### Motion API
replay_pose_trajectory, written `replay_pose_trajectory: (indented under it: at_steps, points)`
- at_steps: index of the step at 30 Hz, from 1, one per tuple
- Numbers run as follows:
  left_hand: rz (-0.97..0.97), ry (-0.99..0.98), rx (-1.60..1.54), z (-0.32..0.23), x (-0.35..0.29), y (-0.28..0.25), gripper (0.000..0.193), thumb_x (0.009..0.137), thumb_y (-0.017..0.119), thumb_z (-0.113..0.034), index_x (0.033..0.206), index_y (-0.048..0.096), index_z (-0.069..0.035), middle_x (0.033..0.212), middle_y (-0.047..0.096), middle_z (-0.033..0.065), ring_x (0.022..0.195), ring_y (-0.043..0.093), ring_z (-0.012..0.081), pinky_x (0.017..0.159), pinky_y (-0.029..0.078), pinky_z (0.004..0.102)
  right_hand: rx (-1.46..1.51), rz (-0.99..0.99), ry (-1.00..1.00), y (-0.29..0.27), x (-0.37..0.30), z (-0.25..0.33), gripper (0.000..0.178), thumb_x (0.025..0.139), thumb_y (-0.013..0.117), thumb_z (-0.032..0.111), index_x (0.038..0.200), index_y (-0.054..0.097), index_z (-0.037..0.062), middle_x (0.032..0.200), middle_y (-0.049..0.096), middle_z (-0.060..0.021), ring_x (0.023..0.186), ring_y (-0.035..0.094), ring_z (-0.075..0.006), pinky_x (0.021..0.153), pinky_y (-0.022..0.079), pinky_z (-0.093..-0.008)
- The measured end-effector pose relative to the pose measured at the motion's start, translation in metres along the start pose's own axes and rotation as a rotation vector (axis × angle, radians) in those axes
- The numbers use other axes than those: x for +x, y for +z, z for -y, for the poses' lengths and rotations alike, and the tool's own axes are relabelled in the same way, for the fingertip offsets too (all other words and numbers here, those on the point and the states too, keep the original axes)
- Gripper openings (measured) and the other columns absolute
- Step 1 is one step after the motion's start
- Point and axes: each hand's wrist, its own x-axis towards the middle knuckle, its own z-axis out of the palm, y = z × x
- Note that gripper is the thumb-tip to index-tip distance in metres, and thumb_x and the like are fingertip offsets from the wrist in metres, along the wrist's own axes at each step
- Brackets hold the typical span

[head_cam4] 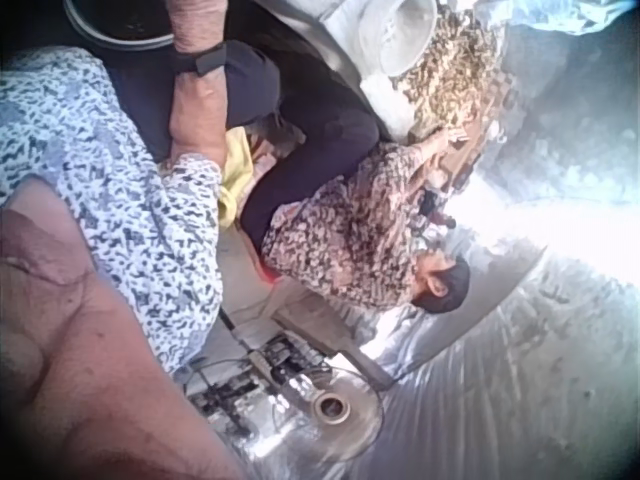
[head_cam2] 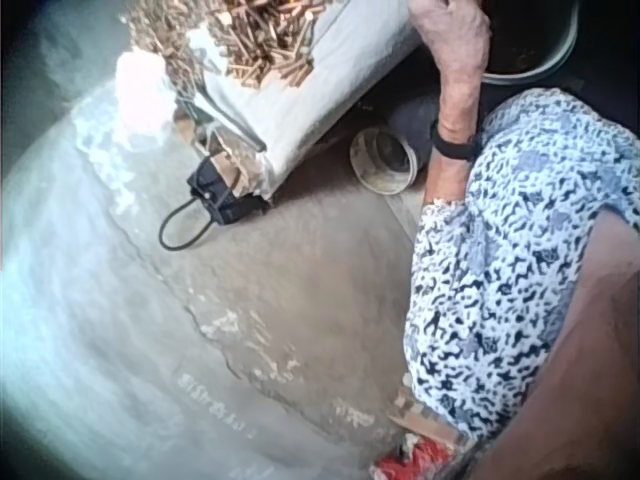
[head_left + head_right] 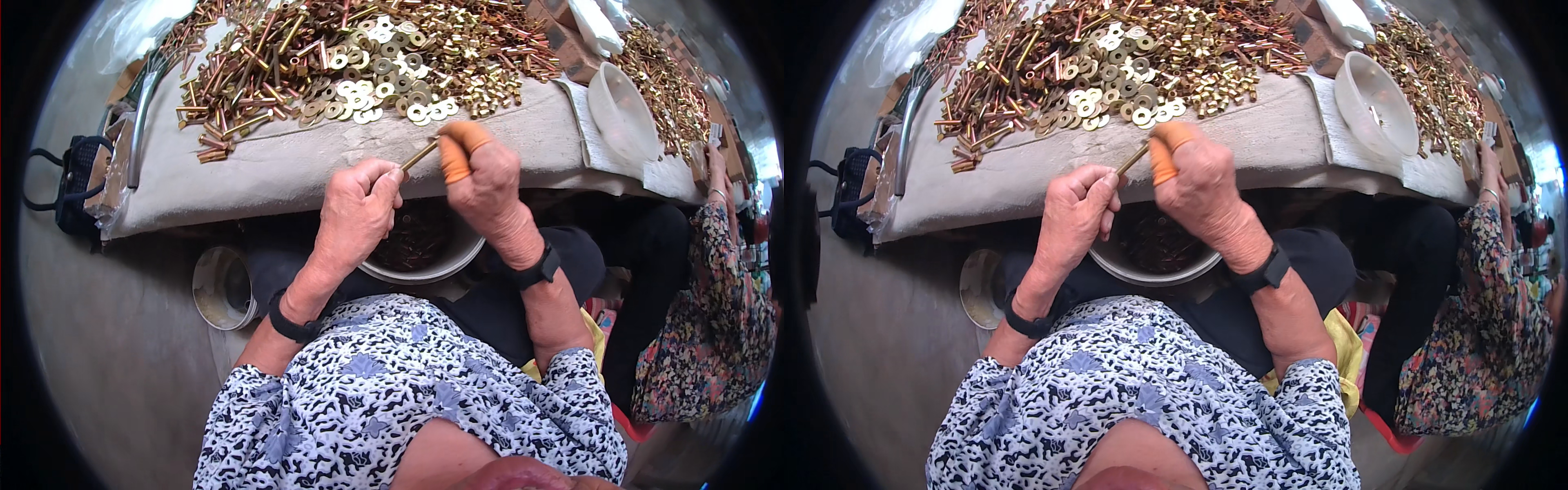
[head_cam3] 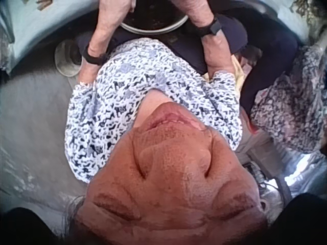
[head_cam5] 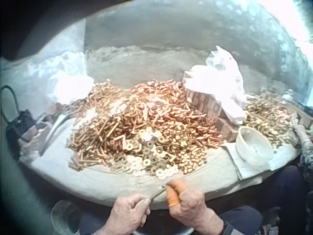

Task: The person gathers bolts and washers from a table into a bucket and a scoop, then pours nuts from a yellow bag into the scoop. They then pick up a bolt, a washer, and a nut, threading them together by hand before placing the assembly into a bucket.

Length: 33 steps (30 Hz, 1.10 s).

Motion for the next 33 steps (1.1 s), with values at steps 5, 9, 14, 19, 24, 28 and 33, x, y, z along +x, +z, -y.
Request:
replay_pose_trajectory:
  at_steps: [5,9,14,19,24,28,33]
  points:
    - [0.041,-0.062,-0.113,0.002,-0.001,0.001,0.023,0.094,0.05,-0.02,0.091,0.059,0.001,0.064,0.052,-0.0008,0.044,0.043,0.0029,0.037,0.036,0.0184,0.065,-0.041,0.01,0.006,-0.007,0.0,0.014,0.075,0.063,-0.002,0.088,0.057,-0.0005,0.071,0.058,-0.0133,0.059,0.059,-0.0305,0.052,0.048,-0.0362]
    - [0.182,-0.366,-0.668,-0.001,-0.001,0.001,0.02,0.094,0.051,-0.021,0.09,0.056,-0.003,0.066,0.05,-0.0015,0.043,0.04,0.0031,0.035,0.034,0.0189,-0.012,-0.02,-0.16,0.005,-0.007,0.0,0.022,0.065,0.065,0.001,0.087,0.059,0.001,0.07,0.057,-0.0104,0.06,0.059,-0.027,0.05,0.047,-0.0343]
    - [0.173,-0.323,-0.729,0.003,0.001,-0.001,0.02,0.095,0.05,-0.023,0.09,0.054,-0.003,0.069,0.049,-0.001,0.044,0.038,0.003,0.038,0.034,0.0191,0.072,0.166,-0.162,-0.001,-0.001,0.004,0.022,0.077,0.064,0.001,0.098,0.062,-0.0002,0.076,0.061,-0.0143,0.065,0.061,-0.029,0.056,0.049,-0.0331]
    - [0.096,-0.231,-0.565,0.0,-0.001,0.0,0.021,0.095,0.05,-0.025,0.093,0.052,-0.004,0.068,0.048,-0.0016,0.042,0.036,0.0026,0.035,0.03,0.0177,-0.324,-0.056,0.049,-0.018,0.044,-0.048,0.036,0.078,0.061,0.007,0.114,0.056,-0.0004,0.078,0.061,-0.0152,0.071,0.06,-0.0309,0.063,0.048,-0.0396]
    - [0.133,-0.261,-0.478,-0.009,-0.003,-0.003,0.022,0.095,0.049,-0.026,0.094,0.052,-0.004,0.065,0.046,-0.0023,0.038,0.031,0.0023,0.033,0.026,0.017,-0.682,0.332,0.453,-0.022,0.078,-0.095,0.032,0.087,0.051,0.027,0.116,0.058,0.0135,0.08,0.065,-0.0183,0.078,0.063,-0.0365,0.07,0.048,-0.0466]
    - [0.117,-0.281,-0.469,-0.005,-0.002,-0.005,0.023,0.095,0.049,-0.026,0.094,0.052,-0.003,0.063,0.044,-0.003,0.038,0.03,0.0018,0.033,0.024,0.017,-0.735,0.344,0.44,-0.019,0.076,-0.116,0.019,0.086,0.053,0.024,0.086,0.061,0.0061,0.077,0.065,-0.0183,0.077,0.063,-0.0354,0.069,0.048,-0.0454]
    - [0.118,-0.289,-0.477,-0.004,-0.003,-0.005,0.024,0.095,0.049,-0.026,0.094,0.052,-0.003,0.063,0.044,-0.0031,0.038,0.03,0.0015,0.033,0.025,0.0169,-0.649,0.166,0.36,-0.029,0.052,-0.104,0.016,0.084,0.057,0.021,0.084,0.061,0.0048,0.075,0.064,-0.0175,0.072,0.062,-0.0355,0.066,0.047,-0.0435]
